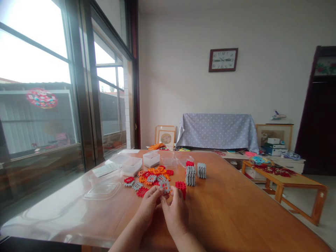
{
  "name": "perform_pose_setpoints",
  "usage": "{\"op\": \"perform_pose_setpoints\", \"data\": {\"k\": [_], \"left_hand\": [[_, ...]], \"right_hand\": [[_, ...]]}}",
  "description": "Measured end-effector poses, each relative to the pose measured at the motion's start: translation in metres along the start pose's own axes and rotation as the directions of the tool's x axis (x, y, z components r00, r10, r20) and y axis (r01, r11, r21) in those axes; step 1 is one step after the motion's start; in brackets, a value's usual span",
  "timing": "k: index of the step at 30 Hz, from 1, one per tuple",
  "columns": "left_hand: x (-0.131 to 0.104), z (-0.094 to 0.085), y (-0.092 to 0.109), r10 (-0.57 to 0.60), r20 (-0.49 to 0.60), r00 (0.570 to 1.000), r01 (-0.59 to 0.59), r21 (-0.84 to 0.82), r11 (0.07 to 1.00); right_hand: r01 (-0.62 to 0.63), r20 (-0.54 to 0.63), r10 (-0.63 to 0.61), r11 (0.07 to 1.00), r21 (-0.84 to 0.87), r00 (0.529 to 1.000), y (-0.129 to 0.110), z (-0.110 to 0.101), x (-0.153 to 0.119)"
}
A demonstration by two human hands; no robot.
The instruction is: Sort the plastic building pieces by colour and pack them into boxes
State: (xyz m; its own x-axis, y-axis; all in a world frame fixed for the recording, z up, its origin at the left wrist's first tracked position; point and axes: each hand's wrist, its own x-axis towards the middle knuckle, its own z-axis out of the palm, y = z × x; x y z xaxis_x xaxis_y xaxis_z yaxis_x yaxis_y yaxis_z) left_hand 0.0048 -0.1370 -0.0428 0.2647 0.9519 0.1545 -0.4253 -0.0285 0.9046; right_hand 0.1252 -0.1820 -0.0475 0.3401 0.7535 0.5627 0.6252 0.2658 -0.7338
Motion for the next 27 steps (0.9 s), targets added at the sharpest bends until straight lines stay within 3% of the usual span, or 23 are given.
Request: {"op": "perform_pose_setpoints", "data": {"k": [9, 13, 16, 19, 23, 27], "left_hand": [[0.024, 0.008, 0.006, 0.075, 0.068, 0.995, -0.083, 0.135, 0.987], [0.029, 0.016, 0.014, 0.124, 0.103, 0.987, -0.142, 0.190, 0.971], [0.032, 0.016, 0.017, 0.221, -0.019, 0.975, -0.207, 0.276, 0.938], [0.037, 0.008, 0.018, 0.322, -0.163, 0.933, -0.238, 0.395, 0.888], [0.043, -0.004, 0.016, 0.378, -0.229, 0.897, -0.242, 0.460, 0.854], [0.047, -0.009, 0.013, 0.381, -0.255, 0.889, -0.233, 0.465, 0.854]], "right_hand": [[-0.004, -0.036, 0.001, 0.997, -0.082, 0.999, 0.002, -0.007, 0.021], [-0.049, -0.038, 0.046, 0.995, -0.090, 0.998, 0.003, -0.021, 0.037], [-0.082, -0.042, 0.075, 0.978, -0.194, 0.996, 0.007, -0.040, 0.060], [-0.127, -0.029, 0.124, 0.929, -0.348, 0.992, 0.018, -0.061, 0.094], [-0.145, -0.015, 0.161, 0.839, -0.525, 0.987, 0.033, -0.079, 0.137], [-0.150, 0.007, 0.198, 0.765, -0.626, 0.980, 0.041, -0.083, 0.163]]}}
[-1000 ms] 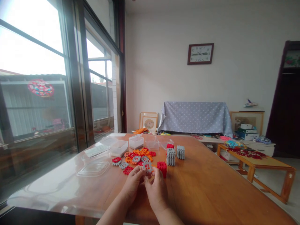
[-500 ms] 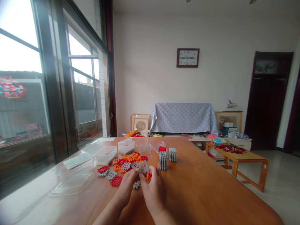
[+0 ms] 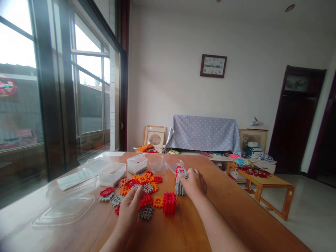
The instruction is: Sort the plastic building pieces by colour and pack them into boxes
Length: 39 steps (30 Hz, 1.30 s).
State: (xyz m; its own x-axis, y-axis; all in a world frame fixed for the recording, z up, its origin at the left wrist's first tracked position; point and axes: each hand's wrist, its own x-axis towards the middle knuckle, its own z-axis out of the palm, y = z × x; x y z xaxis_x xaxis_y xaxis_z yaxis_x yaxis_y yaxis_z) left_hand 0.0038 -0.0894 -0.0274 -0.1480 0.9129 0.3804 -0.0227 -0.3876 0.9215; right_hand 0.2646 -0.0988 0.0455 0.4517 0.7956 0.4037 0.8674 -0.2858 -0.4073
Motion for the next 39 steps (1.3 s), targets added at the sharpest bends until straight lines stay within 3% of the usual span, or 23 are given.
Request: {"op": "perform_pose_setpoints", "data": {"k": [8, 19, 27, 31, 34, 37, 39], "left_hand": [[0.004, 0.000, -0.017, -0.022, 0.041, 0.999, 0.022, -0.004, 1.000], [0.007, -0.004, -0.027, -0.081, 0.025, 0.996, 0.074, 0.208, 0.975], [0.009, -0.006, -0.026, -0.106, 0.013, 0.994, 0.098, 0.283, 0.954], [0.010, -0.007, -0.028, -0.094, -0.030, 0.995, 0.098, 0.254, 0.962], [0.011, -0.007, -0.029, -0.101, -0.082, 0.991, 0.115, 0.197, 0.974], [0.011, -0.008, -0.029, -0.106, -0.125, 0.986, 0.121, 0.112, 0.986], [0.011, -0.008, -0.029, -0.111, -0.144, 0.983, 0.122, 0.066, 0.990]], "right_hand": [[-0.002, 0.051, 0.006, 0.997, -0.080, 0.999, 0.005, 0.016, 0.009], [-0.065, 0.099, 0.059, 0.996, 0.061, 0.993, 0.033, 0.028, 0.019], [-0.042, 0.007, 0.041, 0.995, 0.091, 0.999, 0.036, 0.029, 0.010], [0.030, -0.088, -0.016, 0.988, 0.152, 0.996, 0.027, 0.021, -0.011], [0.264, -0.216, -0.196, 0.897, 0.355, 0.956, 0.004, 0.020, -0.045], [0.373, -0.084, -0.378, 0.810, 0.452, 0.922, -0.029, 0.028, -0.089], [0.389, 0.049, -0.445, 0.826, 0.407, 0.894, -0.050, 0.037, -0.114]]}}
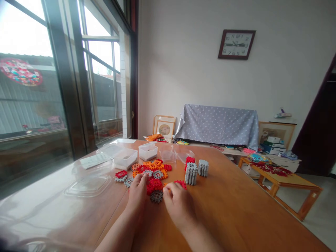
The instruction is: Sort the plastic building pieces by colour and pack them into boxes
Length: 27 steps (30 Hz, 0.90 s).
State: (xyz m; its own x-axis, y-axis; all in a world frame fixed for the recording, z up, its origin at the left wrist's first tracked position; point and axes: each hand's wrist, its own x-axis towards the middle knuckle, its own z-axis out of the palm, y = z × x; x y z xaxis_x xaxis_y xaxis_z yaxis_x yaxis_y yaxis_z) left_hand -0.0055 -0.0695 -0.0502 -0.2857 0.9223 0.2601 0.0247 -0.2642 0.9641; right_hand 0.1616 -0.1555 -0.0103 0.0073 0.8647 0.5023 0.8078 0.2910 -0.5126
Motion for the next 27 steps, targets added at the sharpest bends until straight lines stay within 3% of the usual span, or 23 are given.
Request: {"op": "perform_pose_setpoints", "data": {"k": [3, 6, 11, 16, 19, 22, 25, 27], "left_hand": [[-0.001, 0.000, 0.001, 0.000, -0.009, 1.000, 0.000, -0.035, 0.999], [-0.002, 0.000, -0.001, 0.004, -0.016, 1.000, -0.005, -0.066, 0.998], [0.001, 0.002, -0.009, 0.027, 0.008, 1.000, -0.026, -0.085, 0.996], [0.002, 0.002, -0.011, 0.031, 0.026, 0.999, -0.028, -0.107, 0.994], [-0.001, 0.002, -0.005, 0.048, 0.046, 0.998, -0.041, -0.139, 0.989], [-0.006, 0.001, 0.006, 0.047, 0.105, 0.993, -0.029, -0.163, 0.986], [-0.013, 0.001, 0.019, 0.016, 0.213, 0.977, 0.030, -0.210, 0.977], [-0.018, 0.001, 0.026, -0.020, 0.315, 0.949, 0.105, -0.255, 0.961]], "right_hand": [[-0.057, 0.136, 0.085, 0.979, -0.193, 0.987, -0.022, 0.026, -0.009], [-0.088, 0.217, 0.170, 0.935, -0.342, 0.961, -0.027, 0.040, -0.007], [-0.064, 0.282, 0.201, 0.901, -0.429, 0.938, -0.023, 0.044, 0.000], [-0.025, 0.248, 0.148, 0.899, -0.438, 0.957, -0.026, 0.038, 0.000], [-0.068, 0.137, 0.115, 0.950, -0.303, 0.984, -0.022, 0.034, -0.001], [-0.144, -0.019, 0.145, 0.989, 0.040, 0.989, -0.012, 0.037, -0.002], [-0.265, -0.047, 0.312, 0.868, 0.420, 0.949, -0.001, 0.046, -0.001], [-0.314, -0.018, 0.388, 0.771, 0.554, 0.921, 0.004, 0.050, -0.001]]}}
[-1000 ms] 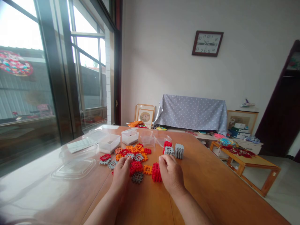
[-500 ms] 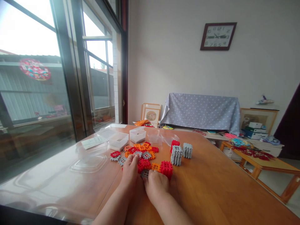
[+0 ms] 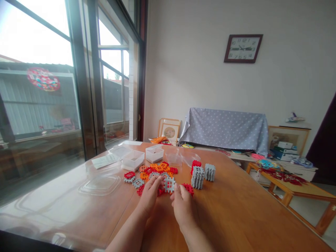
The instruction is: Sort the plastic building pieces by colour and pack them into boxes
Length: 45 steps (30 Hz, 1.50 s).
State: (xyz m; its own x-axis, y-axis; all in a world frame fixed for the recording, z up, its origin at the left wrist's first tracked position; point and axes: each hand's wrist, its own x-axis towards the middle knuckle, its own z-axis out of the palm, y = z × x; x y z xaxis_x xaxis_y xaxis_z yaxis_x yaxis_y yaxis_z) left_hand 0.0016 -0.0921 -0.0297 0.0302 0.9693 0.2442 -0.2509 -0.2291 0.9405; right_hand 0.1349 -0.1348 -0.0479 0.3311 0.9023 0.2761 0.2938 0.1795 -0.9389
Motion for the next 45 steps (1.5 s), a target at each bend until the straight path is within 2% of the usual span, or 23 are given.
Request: {"op": "perform_pose_setpoints", "data": {"k": [2, 5, 7, 9, 12, 15, 18, 21, 23, 26, 29, 32, 36, 41, 43, 45], "left_hand": [[-0.002, 0.002, 0.003, -0.066, 0.073, 0.995, 0.070, -0.063, 0.996], [-0.003, 0.002, 0.003, -0.110, 0.100, 0.989, 0.122, -0.119, 0.985], [-0.002, 0.001, 0.003, -0.113, 0.102, 0.988, 0.127, -0.133, 0.983], [-0.001, 0.001, 0.002, -0.118, 0.115, 0.986, 0.133, -0.133, 0.982], [0.000, 0.001, 0.001, -0.129, 0.153, 0.980, 0.149, -0.128, 0.980], [0.001, 0.002, -0.001, -0.144, 0.207, 0.968, 0.177, -0.146, 0.973], [0.001, 0.004, -0.003, -0.161, 0.254, 0.954, 0.209, -0.174, 0.962], [0.000, 0.005, -0.002, -0.157, 0.235, 0.959, 0.197, -0.158, 0.968], [0.000, 0.005, 0.000, -0.147, 0.188, 0.971, 0.171, -0.122, 0.978], [0.001, 0.005, 0.002, -0.126, 0.098, 0.987, 0.133, -0.068, 0.989], [0.004, 0.004, 0.002, -0.091, -0.016, 0.996, 0.091, -0.015, 0.996], [0.008, 0.002, -0.001, -0.072, -0.101, 0.992, 0.074, 0.015, 0.997], [0.014, 0.000, -0.008, -0.071, -0.164, 0.984, 0.069, -0.022, 0.997], [0.014, 0.000, -0.009, -0.082, -0.149, 0.985, 0.077, -0.037, 0.996], [0.013, -0.001, -0.008, -0.076, -0.149, 0.986, 0.072, -0.030, 0.997], [0.014, -0.003, -0.008, -0.052, -0.185, 0.981, 0.049, -0.022, 0.999]], "right_hand": [[-0.025, 0.005, 0.025, 0.999, 0.048, 1.000, 0.003, -0.001, 0.001], [0.026, 0.038, -0.025, 1.000, -0.011, 0.999, 0.000, -0.011, 0.002], [0.140, 0.032, -0.137, 0.982, -0.130, 0.990, -0.007, -0.021, 0.003], [0.290, 0.047, -0.289, 0.910, -0.297, 0.956, -0.017, -0.033, 0.005], [0.480, 0.235, -0.419, 0.749, -0.457, 0.877, -0.033, -0.046, 0.010], [0.550, 0.413, -0.377, 0.681, -0.484, 0.829, -0.047, -0.052, 0.011], [0.547, 0.454, -0.344, 0.698, -0.462, 0.822, -0.052, -0.055, 0.014], [0.527, 0.423, -0.355, 0.739, -0.420, 0.834, -0.048, -0.067, 0.031], [0.497, 0.359, -0.364, 0.760, -0.419, 0.859, -0.043, -0.081, 0.053], [0.415, 0.286, -0.313, 0.794, -0.444, 0.906, -0.035, -0.108, 0.093], [0.318, 0.274, -0.206, 0.821, -0.474, 0.939, -0.031, -0.132, 0.128], [0.248, 0.257, -0.134, 0.839, -0.485, 0.957, -0.025, -0.145, 0.150], [0.230, 0.276, -0.112, 0.865, -0.445, 0.955, -0.013, -0.149, 0.162], [0.248, 0.315, -0.137, 0.904, -0.347, 0.939, -0.006, -0.152, 0.164], [0.254, 0.297, -0.159, 0.913, -0.319, 0.942, -0.007, -0.155, 0.163], [0.262, 0.230, -0.197, 0.918, -0.298, 0.953, -0.008, -0.156, 0.158]]}}
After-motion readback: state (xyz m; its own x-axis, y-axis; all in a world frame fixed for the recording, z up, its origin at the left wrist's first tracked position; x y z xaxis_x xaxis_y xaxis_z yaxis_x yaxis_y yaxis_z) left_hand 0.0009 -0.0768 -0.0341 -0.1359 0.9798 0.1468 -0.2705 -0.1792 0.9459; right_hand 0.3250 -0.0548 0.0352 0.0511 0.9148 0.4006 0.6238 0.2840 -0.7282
